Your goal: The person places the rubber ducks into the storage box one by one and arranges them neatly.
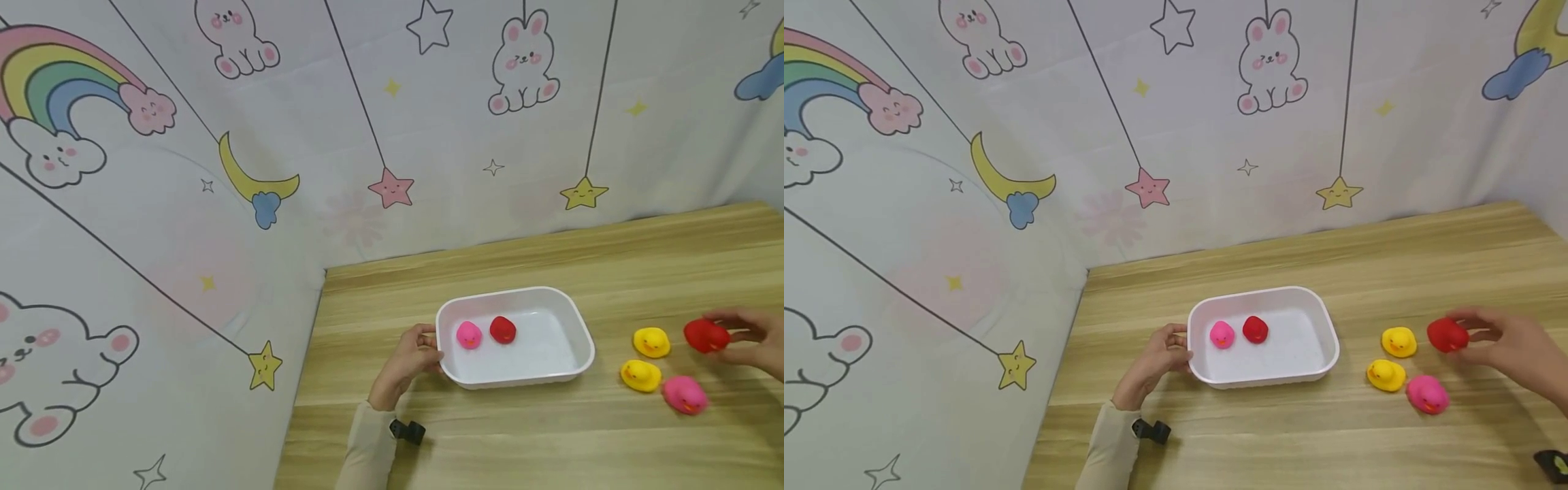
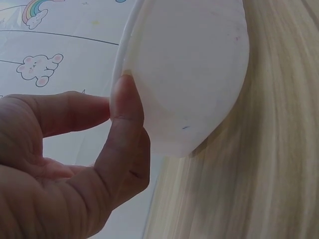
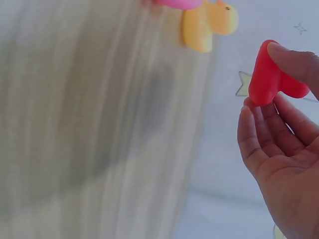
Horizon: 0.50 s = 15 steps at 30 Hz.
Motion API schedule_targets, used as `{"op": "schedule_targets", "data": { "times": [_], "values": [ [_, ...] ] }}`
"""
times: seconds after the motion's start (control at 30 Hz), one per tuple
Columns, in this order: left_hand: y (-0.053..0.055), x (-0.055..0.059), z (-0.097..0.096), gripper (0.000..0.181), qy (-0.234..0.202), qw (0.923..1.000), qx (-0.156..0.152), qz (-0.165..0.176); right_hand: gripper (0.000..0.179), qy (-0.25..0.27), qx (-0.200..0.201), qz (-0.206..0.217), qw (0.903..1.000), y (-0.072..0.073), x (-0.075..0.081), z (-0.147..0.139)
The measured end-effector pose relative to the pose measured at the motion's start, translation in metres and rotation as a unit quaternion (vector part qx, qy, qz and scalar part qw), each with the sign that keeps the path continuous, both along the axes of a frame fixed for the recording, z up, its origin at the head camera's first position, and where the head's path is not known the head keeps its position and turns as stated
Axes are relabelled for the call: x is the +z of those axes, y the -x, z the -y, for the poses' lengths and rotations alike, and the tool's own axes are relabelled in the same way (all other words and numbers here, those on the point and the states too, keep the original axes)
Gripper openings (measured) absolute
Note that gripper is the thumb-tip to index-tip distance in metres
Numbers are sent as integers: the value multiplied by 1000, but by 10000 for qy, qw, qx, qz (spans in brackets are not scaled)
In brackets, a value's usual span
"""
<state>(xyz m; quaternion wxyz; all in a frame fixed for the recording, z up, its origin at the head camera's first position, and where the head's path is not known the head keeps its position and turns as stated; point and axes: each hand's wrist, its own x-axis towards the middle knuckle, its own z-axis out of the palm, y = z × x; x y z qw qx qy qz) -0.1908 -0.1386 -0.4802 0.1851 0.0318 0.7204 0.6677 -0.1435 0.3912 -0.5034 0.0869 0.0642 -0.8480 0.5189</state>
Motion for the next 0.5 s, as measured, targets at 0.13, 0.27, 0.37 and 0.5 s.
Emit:
{"op": "schedule_targets", "data": {
  "times": [0.13,0.27,0.37,0.5],
  "values": [
    [0,0,-1,54,-36,10000,-33,22,70,-709,-10,151,9974,2,11,2],
    [0,1,0,54,-35,10000,-65,40,62,-1206,77,82,9926,5,25,8],
    [-1,0,1,54,4,10000,-70,52,61,-1219,111,-34,9925,7,34,13],
    [-1,0,1,54,21,9999,-75,86,58,-1329,101,144,9910,9,45,18]
  ]
}}
